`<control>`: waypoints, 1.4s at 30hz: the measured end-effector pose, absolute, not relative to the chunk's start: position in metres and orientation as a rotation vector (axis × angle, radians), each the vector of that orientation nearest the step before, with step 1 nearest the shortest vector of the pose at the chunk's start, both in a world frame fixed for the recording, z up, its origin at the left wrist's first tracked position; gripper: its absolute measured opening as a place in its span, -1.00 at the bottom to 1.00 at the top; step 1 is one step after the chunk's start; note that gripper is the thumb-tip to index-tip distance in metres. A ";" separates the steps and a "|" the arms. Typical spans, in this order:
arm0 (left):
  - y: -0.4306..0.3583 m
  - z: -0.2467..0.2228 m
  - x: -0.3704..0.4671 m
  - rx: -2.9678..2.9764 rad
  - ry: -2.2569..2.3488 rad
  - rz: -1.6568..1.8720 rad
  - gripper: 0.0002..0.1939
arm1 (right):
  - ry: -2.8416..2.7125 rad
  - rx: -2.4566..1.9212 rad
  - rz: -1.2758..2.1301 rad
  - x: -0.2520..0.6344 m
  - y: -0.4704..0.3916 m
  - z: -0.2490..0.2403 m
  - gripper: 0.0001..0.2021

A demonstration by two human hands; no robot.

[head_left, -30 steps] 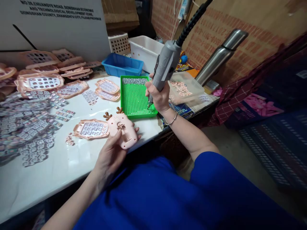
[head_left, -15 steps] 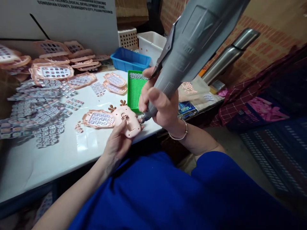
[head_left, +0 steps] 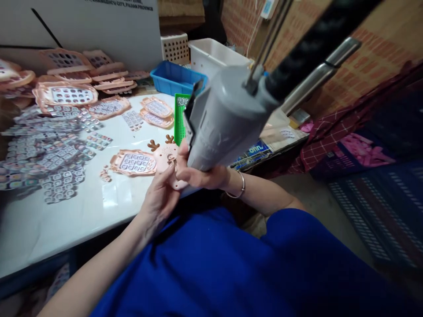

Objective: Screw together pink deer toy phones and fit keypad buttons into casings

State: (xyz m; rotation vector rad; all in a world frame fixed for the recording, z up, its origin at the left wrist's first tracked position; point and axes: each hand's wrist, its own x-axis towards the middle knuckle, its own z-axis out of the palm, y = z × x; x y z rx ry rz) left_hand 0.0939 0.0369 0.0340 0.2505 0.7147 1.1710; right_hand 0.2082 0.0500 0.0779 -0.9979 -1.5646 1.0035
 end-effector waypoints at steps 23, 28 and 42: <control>0.036 0.034 0.092 0.335 0.787 1.088 -0.63 | -1.186 -0.912 0.590 0.264 0.139 0.053 -0.47; 0.036 0.040 0.092 0.256 0.793 1.092 -0.67 | -1.208 -0.933 0.586 0.266 0.141 0.050 -0.46; 0.037 0.039 0.093 0.238 0.761 1.104 -0.79 | -1.339 -0.768 0.876 0.210 0.068 0.100 -0.48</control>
